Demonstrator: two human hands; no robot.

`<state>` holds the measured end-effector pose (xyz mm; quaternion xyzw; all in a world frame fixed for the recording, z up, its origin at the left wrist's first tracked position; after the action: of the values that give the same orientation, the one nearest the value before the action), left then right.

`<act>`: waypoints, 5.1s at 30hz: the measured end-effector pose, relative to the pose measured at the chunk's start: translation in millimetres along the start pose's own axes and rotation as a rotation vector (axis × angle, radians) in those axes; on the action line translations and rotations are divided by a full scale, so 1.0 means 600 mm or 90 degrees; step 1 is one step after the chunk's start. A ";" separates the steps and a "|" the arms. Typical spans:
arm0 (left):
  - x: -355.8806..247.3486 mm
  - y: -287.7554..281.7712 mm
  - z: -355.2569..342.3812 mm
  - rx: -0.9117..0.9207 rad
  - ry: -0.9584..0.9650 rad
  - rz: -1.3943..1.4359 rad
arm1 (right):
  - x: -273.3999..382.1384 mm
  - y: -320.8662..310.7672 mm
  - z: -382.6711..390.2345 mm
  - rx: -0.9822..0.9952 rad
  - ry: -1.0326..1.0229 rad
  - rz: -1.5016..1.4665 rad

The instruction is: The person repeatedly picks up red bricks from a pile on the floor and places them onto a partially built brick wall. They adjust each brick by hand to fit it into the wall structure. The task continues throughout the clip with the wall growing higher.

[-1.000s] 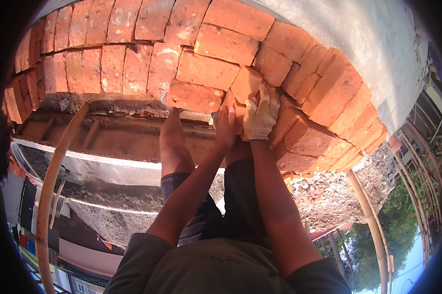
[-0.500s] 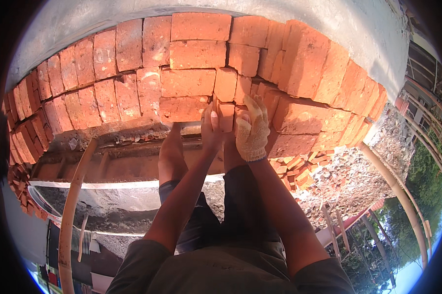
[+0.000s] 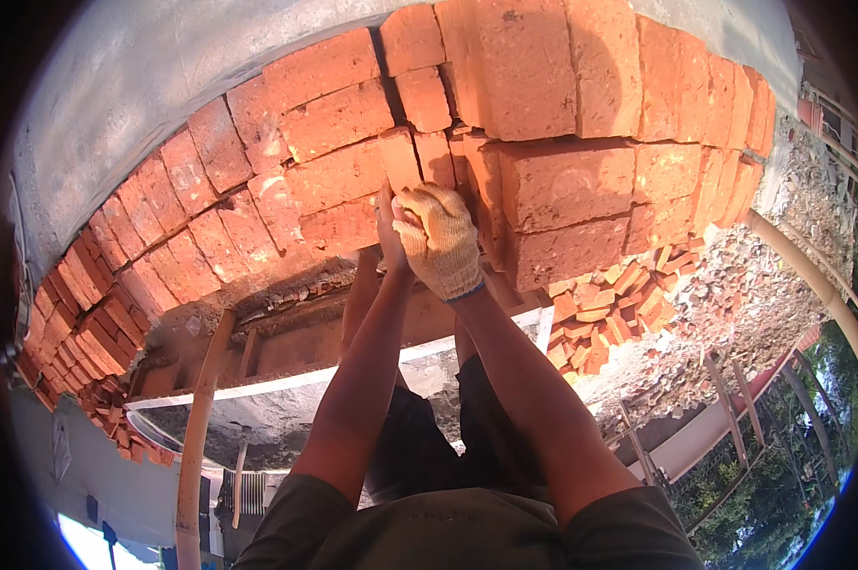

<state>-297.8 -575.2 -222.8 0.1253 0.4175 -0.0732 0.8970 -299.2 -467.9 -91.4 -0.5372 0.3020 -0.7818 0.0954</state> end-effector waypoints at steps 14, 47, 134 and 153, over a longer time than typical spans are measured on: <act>-0.018 -0.006 -0.009 -0.051 0.153 -0.169 | -0.346 0.249 0.402 -0.756 1.111 -1.056; -0.049 0.004 -0.012 -0.120 0.023 -0.412 | -0.251 0.165 0.061 -0.230 0.472 -1.209; -0.093 0.107 0.005 -0.282 0.006 -0.847 | -0.328 -0.045 0.400 0.084 0.548 -0.447; -0.133 0.010 0.356 0.704 -0.082 -1.127 | -0.344 0.071 1.269 0.044 0.926 -0.769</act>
<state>-191.4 -628.2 -27.8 0.1634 0.2199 -0.8915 0.3607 460.0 -685.5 -94.1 0.0200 -0.0649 -0.8505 -0.5215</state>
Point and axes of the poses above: each hand's wrist, its own z-axis away from the middle knuckle, its own y-axis out of the palm, x = y × z, the point moved 10 cm from there along -z, towards the middle knuckle, and after that the axes turned 4 degrees about x, right-handed, at the moved point
